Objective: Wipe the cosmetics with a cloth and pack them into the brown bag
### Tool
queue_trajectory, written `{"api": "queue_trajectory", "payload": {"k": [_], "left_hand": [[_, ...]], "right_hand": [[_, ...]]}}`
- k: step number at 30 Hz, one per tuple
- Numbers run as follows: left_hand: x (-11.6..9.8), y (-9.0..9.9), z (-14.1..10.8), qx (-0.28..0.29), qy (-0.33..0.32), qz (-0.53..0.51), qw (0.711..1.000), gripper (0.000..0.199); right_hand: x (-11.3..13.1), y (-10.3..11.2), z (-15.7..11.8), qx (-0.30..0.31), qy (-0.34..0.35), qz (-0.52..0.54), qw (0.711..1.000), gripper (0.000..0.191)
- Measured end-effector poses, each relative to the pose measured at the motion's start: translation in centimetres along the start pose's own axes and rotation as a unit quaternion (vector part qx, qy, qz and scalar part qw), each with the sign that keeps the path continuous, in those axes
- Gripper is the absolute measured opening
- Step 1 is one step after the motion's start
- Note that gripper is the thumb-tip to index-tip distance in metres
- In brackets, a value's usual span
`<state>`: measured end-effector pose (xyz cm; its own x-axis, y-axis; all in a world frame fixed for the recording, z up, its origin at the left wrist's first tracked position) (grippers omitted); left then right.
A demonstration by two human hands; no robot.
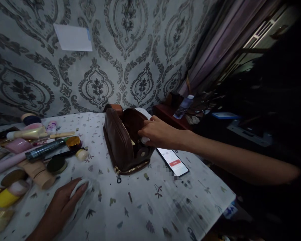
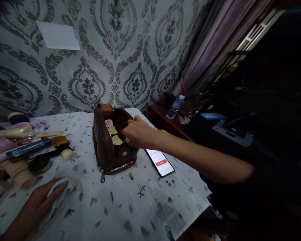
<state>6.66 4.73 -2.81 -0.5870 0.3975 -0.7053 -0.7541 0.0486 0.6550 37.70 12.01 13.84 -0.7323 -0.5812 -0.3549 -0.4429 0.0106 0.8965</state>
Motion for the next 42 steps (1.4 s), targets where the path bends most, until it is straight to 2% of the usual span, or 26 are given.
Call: {"api": "queue_trajectory", "payload": {"k": [10,16,21,30,35,38,42], "left_hand": [[-0.5,0.0,0.1,0.029,0.028,-0.027,0.999,0.043],[-0.2,0.1,-0.1,0.018,0.025,-0.024,0.999,0.041],[-0.5,0.0,0.0,0.024,0.019,-0.027,0.999,0.041],[-0.6,0.1,0.1,0.026,0.023,-0.014,0.999,0.043],[-0.1,-0.1,0.0,0.021,0.029,-0.02,0.999,0.045],[-0.1,-0.1,0.0,0.019,0.018,-0.022,0.999,0.042],[-0.3,0.0,0.0,0.02,0.014,-0.017,1.0,0.04]], "right_hand": [[-0.8,0.3,-0.1,0.019,0.034,0.02,0.999,0.014],[-0.9,0.1,0.2,0.018,0.047,0.006,0.999,0.016],[-0.6,0.2,0.3,0.029,0.041,-0.031,0.998,0.02],[0.2,0.5,-0.2,0.032,0.027,-0.03,0.999,0.016],[0.4,0.5,-0.2,0.004,0.027,-0.028,0.999,0.018],[0.5,0.2,0.1,-0.02,0.051,-0.018,0.998,0.017],[0.3,-0.7,0.8,0.008,0.105,0.04,0.994,0.018]]}}
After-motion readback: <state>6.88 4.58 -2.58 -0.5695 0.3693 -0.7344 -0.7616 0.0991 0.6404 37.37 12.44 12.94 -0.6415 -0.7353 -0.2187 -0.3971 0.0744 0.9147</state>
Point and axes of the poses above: each hand's wrist, its own z-axis towards the middle knuckle, its own y-axis out of the back of the hand, x = y × z, the point moved 1 cm from there along z, towards the middle knuckle
